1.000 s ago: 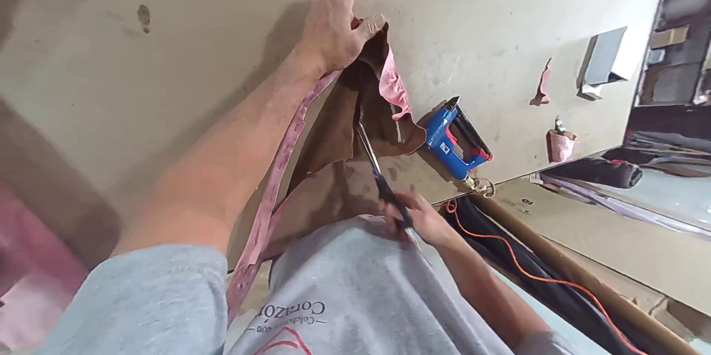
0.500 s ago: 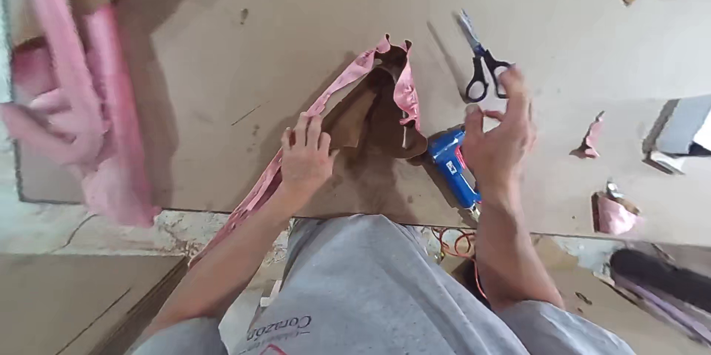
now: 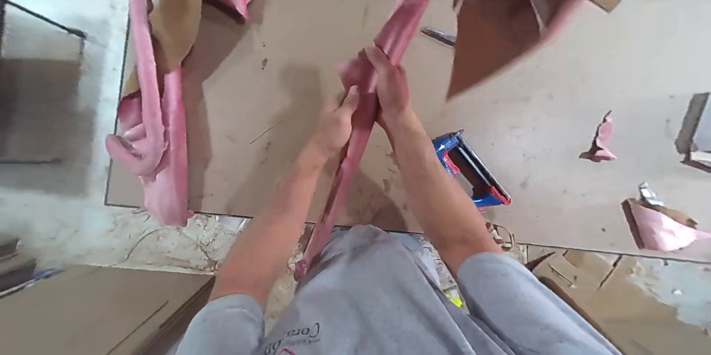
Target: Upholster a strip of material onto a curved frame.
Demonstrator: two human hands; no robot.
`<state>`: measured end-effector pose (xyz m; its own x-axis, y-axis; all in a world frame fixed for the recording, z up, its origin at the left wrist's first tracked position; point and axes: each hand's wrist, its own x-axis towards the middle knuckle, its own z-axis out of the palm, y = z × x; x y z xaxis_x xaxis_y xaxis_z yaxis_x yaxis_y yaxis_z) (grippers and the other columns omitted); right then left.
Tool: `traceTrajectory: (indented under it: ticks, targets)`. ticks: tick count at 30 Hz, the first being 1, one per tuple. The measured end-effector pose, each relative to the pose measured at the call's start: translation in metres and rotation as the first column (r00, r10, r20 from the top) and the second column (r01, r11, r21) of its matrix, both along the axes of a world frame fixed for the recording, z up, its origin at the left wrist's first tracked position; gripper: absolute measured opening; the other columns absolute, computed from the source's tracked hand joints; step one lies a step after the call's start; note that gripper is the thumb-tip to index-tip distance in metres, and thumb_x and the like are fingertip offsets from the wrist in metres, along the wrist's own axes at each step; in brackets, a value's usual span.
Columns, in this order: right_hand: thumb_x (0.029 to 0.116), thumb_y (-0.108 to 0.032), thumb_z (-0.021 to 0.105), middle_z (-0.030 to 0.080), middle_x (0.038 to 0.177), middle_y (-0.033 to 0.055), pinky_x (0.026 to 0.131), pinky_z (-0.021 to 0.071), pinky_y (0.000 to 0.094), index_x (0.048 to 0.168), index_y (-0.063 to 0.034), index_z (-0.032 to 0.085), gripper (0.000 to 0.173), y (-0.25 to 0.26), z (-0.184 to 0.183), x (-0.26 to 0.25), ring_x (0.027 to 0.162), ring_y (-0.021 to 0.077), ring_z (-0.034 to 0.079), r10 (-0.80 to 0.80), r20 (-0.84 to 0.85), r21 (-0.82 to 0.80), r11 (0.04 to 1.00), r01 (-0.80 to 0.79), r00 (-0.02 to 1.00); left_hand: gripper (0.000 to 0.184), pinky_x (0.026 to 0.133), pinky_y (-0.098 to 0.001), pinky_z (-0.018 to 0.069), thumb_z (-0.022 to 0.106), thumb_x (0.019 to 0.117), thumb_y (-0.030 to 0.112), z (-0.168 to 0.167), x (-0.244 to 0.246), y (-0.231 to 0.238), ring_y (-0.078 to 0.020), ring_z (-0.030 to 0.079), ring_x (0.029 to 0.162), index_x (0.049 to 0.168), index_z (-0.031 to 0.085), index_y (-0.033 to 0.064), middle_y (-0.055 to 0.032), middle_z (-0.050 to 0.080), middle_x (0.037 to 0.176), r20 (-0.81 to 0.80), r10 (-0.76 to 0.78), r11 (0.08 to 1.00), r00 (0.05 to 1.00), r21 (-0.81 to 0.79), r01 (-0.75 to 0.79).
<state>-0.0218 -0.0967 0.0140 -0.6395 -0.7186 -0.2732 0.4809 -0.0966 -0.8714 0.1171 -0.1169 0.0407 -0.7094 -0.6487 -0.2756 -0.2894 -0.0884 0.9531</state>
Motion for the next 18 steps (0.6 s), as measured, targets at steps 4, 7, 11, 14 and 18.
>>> traceTrajectory:
  ticks: [4, 7, 11, 14, 18]
  targets:
    - [0.0972, -0.043, 0.069, 0.072, 0.104, 0.0153, 0.082, 0.063, 0.0451, 0.125, -0.0007, 0.062, 0.051, -0.042, -0.004, -0.046, 0.093, 0.0243, 0.073, 0.076, -0.059, 0.275, 0.96, -0.057, 0.995, 0.042, 0.071, -0.0464, 0.0644, 0.044, 0.109, 0.044, -0.015, -0.015, -0.014, -0.0243, 0.074, 0.083, 0.123, 0.06, 0.0084, -0.011, 0.071, 0.099, 0.059, -0.045, 0.998, 0.997, 0.038, 0.043]
    - [0.0977, -0.043, 0.067, 0.069, 0.112, 0.0169, 0.08, 0.0631, 0.0451, 0.135, -0.0033, 0.055, 0.056, -0.076, -0.005, -0.081, 0.095, 0.0263, 0.072, 0.099, 0.013, 0.344, 0.934, -0.097, 0.995, 0.042, 0.075, -0.0461, 0.0632, 0.047, 0.1092, 0.039, -0.021, -0.04, -0.037, -0.0226, 0.072, 0.079, 0.106, 0.063, 0.0013, -0.0123, 0.069, 0.091, 0.15, -0.051, 0.994, 0.987, -0.091, 0.065]
    - [0.1014, -0.045, 0.059, 0.07, 0.108, 0.0157, 0.077, 0.0625, 0.0425, 0.133, -0.0043, 0.058, 0.051, -0.068, -0.015, -0.07, 0.091, 0.0242, 0.072, 0.086, 0.048, 0.443, 0.891, -0.098, 0.995, 0.046, 0.069, -0.0435, 0.054, 0.05, 0.1073, 0.043, -0.028, -0.048, -0.03, -0.0187, 0.062, 0.069, 0.089, 0.065, 0.0037, -0.0085, 0.063, 0.077, 0.232, -0.026, 0.989, 0.972, -0.137, 0.059]
    - [0.101, -0.05, 0.058, 0.07, 0.108, 0.0171, 0.08, 0.0619, 0.0451, 0.131, -0.0018, 0.059, 0.057, -0.039, -0.05, -0.035, 0.093, 0.0255, 0.071, 0.039, 0.064, 0.476, 0.877, -0.065, 0.997, 0.046, 0.06, -0.0435, 0.0518, 0.045, 0.1088, 0.044, -0.056, -0.01, -0.001, -0.0214, 0.059, 0.064, 0.092, 0.063, 0.0051, -0.0105, 0.06, 0.075, 0.239, -0.006, 0.996, 0.971, -0.087, 0.027]
    - [0.1071, -0.038, 0.05, 0.063, 0.136, 0.0152, 0.106, 0.0524, 0.0398, 0.15, -0.0019, 0.045, 0.056, 0.009, -0.098, 0.026, 0.123, 0.0191, 0.063, -0.001, -0.289, 0.327, 0.94, 0.1, 0.957, 0.052, 0.058, -0.0386, 0.051, 0.038, 0.1079, 0.056, -0.077, 0.028, 0.012, -0.0162, 0.056, 0.063, 0.097, 0.064, 0.0117, -0.006, 0.057, 0.074, 0.219, 0.082, 0.996, 0.972, 0.014, -0.087]
